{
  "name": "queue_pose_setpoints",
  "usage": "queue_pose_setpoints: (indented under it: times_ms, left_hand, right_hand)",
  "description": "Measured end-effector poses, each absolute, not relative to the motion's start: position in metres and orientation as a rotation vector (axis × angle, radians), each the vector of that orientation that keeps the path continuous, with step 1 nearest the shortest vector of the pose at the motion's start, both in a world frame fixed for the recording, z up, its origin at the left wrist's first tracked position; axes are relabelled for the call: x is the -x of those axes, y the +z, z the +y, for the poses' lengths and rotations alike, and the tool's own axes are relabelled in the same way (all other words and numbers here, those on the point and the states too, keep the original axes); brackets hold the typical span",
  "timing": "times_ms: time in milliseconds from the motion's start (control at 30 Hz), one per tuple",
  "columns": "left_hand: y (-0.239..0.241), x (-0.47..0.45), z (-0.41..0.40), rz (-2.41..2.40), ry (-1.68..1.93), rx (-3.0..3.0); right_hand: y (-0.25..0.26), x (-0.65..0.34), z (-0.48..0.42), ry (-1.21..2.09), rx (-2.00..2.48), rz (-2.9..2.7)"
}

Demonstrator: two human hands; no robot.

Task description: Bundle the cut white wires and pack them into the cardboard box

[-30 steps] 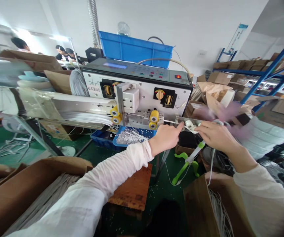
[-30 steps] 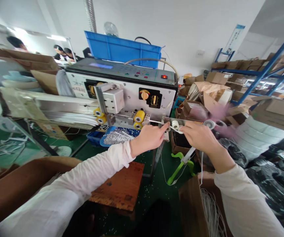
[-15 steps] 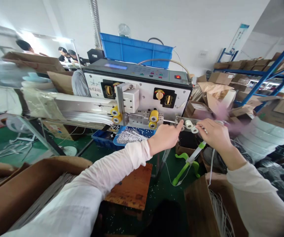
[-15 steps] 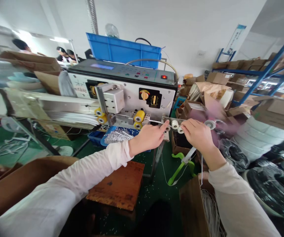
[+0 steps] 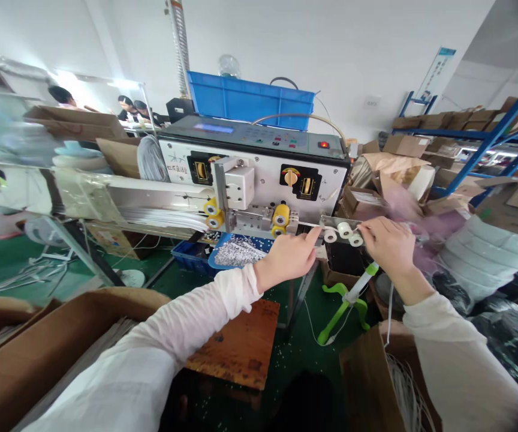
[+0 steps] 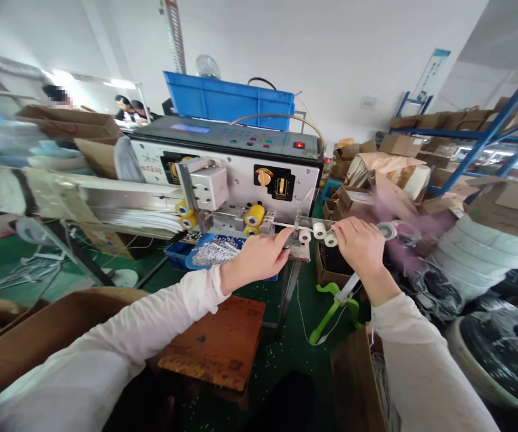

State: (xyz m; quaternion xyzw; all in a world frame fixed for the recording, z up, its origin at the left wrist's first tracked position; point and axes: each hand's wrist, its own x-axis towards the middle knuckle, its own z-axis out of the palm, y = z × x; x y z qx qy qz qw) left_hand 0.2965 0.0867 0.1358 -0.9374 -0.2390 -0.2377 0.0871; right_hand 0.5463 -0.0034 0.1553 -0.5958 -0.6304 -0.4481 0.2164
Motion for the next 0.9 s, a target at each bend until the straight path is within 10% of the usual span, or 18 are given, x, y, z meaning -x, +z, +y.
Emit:
queue_pose_setpoints:
  times_ms: [900]
  left_hand:
    - [0.163, -0.323, 0.1, -0.343, -0.803, 2.587]
  right_hand:
    - [0.148, -0.582, -0.068, -0.903, 1.611, -2.175]
